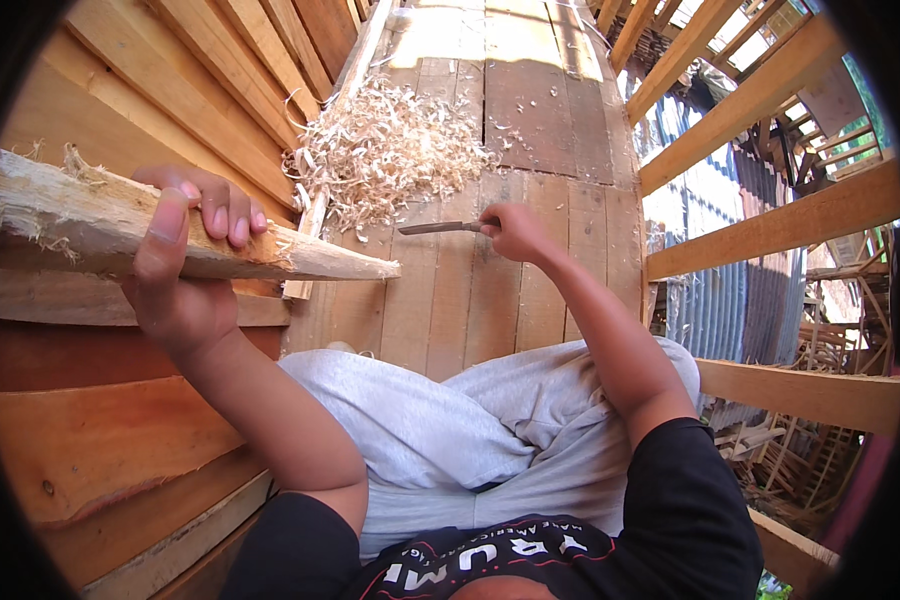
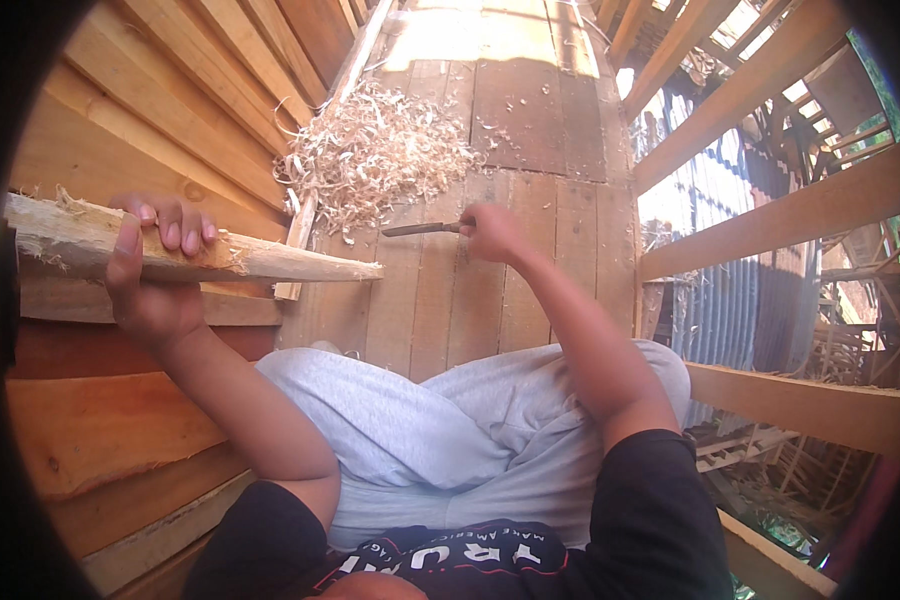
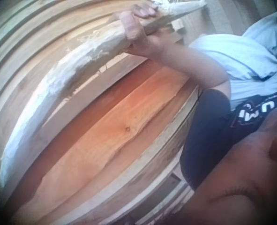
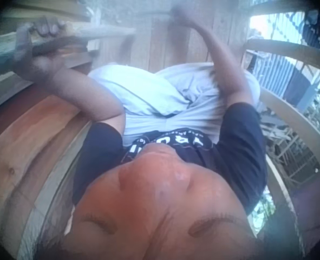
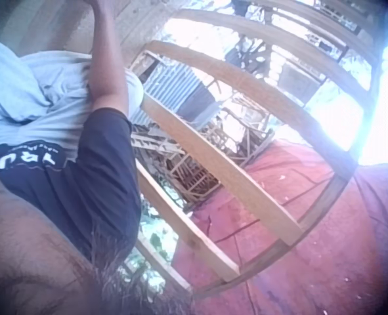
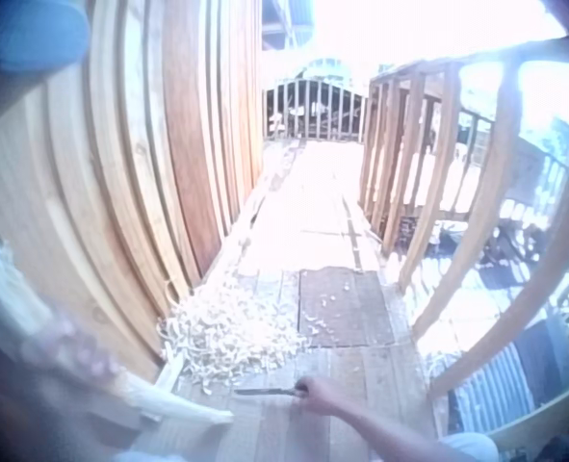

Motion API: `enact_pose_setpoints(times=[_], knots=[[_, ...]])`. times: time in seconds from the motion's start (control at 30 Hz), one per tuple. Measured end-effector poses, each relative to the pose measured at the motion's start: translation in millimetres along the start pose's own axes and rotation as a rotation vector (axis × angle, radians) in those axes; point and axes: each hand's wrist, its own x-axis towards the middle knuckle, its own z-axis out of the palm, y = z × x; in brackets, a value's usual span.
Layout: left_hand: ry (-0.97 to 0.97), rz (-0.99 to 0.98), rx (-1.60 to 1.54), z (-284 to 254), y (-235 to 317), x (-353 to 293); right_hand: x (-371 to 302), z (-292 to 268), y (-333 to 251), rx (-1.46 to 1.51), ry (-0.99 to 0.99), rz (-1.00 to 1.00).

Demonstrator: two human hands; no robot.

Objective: The person sits cross-legged and uses a knife to shave and shape a long piece of wood, removing bark and wood shavings. The person rotates the wood to work on different sides, accumulating shavings on the floor.

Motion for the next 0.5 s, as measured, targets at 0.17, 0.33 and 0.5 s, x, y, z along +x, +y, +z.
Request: enact_pose_setpoints(times=[0.17, 0.33, 0.5], knots=[[-0.124, 0.022, -0.08, -1.0, -12.1, 1.7, -3.4, -13.5, -12.0, 0.132, -0.069, -0.023], [-0.27, 0.108, -0.118, 0.9, -26.3, 4.3, -16.0, -34.9, -53.4, 0.226, -0.157, 0.022], [-0.346, 0.174, -0.162, 5.4, -42.6, 8.1, -14.5, -25.7, -48.8, 0.408, -0.163, 0.02]])
